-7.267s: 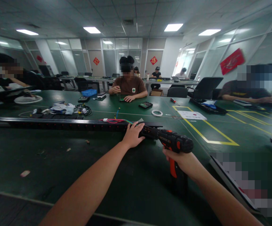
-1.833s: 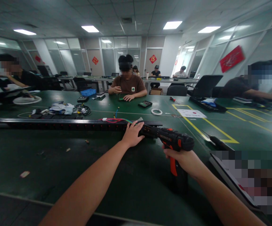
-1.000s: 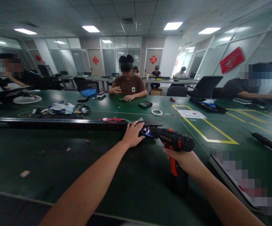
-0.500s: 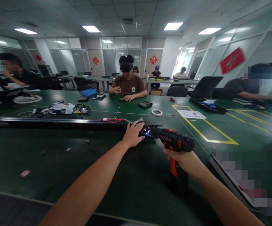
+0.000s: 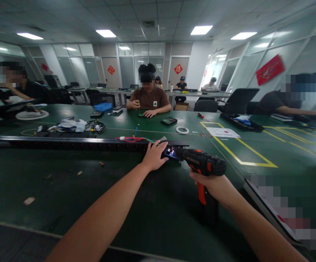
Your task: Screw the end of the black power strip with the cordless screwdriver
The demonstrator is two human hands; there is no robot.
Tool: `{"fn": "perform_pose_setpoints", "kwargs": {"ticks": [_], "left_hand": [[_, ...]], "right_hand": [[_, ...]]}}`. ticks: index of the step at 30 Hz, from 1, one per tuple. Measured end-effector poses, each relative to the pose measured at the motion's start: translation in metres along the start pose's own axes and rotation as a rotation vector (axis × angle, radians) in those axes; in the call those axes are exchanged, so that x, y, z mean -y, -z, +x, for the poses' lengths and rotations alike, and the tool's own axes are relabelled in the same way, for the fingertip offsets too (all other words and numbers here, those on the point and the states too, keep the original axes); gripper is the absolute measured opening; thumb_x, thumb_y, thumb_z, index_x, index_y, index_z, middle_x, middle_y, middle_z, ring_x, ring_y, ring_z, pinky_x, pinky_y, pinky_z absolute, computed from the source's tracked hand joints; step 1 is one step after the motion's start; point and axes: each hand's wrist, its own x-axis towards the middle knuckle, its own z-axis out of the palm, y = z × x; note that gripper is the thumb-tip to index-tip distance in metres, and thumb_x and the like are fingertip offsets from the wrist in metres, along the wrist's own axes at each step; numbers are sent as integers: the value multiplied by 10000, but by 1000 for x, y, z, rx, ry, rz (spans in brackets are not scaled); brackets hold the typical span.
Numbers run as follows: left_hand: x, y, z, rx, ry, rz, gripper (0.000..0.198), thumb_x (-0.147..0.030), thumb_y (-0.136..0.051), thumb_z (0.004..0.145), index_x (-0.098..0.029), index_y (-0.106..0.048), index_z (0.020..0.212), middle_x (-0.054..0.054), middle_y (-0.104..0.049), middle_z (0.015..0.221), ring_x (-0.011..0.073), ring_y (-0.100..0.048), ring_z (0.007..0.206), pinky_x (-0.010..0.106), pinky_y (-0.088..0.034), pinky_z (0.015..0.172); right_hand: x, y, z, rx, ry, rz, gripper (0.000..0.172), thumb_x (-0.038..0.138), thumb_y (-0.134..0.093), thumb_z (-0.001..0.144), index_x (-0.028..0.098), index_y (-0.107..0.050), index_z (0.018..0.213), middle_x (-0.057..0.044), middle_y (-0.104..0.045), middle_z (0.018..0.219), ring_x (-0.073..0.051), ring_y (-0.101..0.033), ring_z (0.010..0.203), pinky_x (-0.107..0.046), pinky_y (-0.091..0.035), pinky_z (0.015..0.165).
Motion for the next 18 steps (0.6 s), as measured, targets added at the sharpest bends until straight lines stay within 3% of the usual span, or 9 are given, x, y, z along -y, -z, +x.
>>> {"fn": "perform_pose_setpoints", "kwargs": {"ticks": [18], "left_hand": [[-1,1,0,14,10,-1,740,-409,-644,916,-244,-342,1571,77,-426,1603,307,-259,1518,607,-132,1239]], "right_hand": [[1,0,-1,50,31,66,153,321,-695,773,189,-687,851,-7,-630,704,-209,-591,702,-354,-472,725]]}}
